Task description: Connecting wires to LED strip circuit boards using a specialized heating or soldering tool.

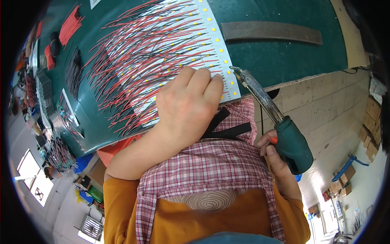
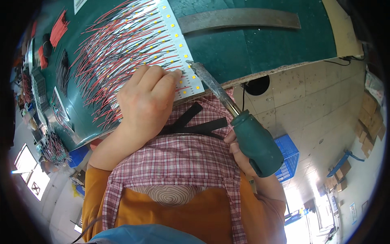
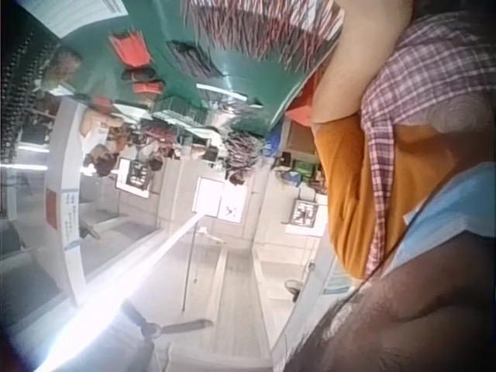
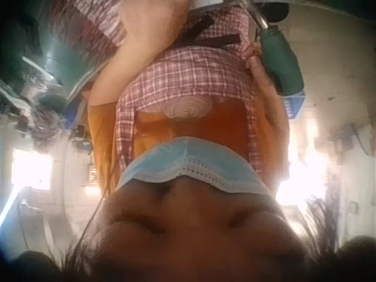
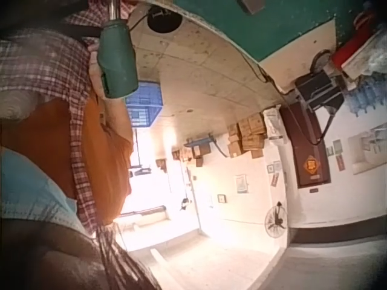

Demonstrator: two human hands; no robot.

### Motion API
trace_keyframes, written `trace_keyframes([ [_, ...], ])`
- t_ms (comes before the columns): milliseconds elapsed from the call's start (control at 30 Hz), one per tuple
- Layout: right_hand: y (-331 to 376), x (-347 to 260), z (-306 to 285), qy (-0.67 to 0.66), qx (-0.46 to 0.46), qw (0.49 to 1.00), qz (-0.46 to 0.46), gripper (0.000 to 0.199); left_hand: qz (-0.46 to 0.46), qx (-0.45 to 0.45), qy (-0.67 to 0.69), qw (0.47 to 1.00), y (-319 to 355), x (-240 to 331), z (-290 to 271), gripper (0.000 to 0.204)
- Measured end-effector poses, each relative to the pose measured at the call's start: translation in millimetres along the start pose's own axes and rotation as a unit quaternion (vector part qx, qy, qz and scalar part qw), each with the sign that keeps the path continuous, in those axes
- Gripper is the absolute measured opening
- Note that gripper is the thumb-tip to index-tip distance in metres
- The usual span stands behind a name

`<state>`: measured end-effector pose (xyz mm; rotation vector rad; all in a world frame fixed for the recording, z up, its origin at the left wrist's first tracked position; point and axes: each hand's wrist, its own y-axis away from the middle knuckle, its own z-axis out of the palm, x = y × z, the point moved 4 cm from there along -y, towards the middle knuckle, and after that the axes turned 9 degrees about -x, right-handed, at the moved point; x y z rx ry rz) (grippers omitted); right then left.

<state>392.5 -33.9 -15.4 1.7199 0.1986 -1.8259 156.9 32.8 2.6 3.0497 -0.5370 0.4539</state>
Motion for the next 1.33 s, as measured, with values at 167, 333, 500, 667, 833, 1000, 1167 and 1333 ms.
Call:
trace_keyframes([
  [167, -1, 7, 3, -0.056, 0.023, 0.997, 0.037, 0.034, -0.001, 0.008, 0.013, 1.0, 2, -1, 0, 0.023],
  [333, -7, 4, 4, -0.042, 0.026, 0.998, 0.041, 0.034, 0.011, 0.025, 0.029, 0.999, 15, -10, -2, 0.023],
  [500, -3, -3, 5, 0.024, 0.022, 0.998, 0.056, 0.032, 0.04, 0.045, 0.009, 0.998, 14, -10, 6, 0.025],
  [667, 17, 8, 6, 0.127, 0.093, 0.982, 0.104, 0.024, 0.042, 0.033, 0.009, 0.999, 6, -6, 4, 0.026],
  [833, 7, -4, 9, 0.338, 0.03, 0.938, 0.074, 0.018, 0.051, 0.032, -0.001, 0.998, 5, -4, 4, 0.027],
  [1000, 19, 18, 4, 0.401, 0.013, 0.909, 0.115, 0.016, 0.052, 0.029, -0.01, 0.998, 4, -3, 4, 0.027],
  [1167, 14, 14, 2, 0.323, -0.049, 0.931, 0.162, 0.014, 0.051, 0.02, -0.016, 0.998, 4, -3, 4, 0.027],
  [1333, 18, 12, 1, 0.209, 0.046, 0.964, 0.159, 0.031, 0.051, 0.021, -0.019, 0.998, 4, -3, 3, 0.028],
])
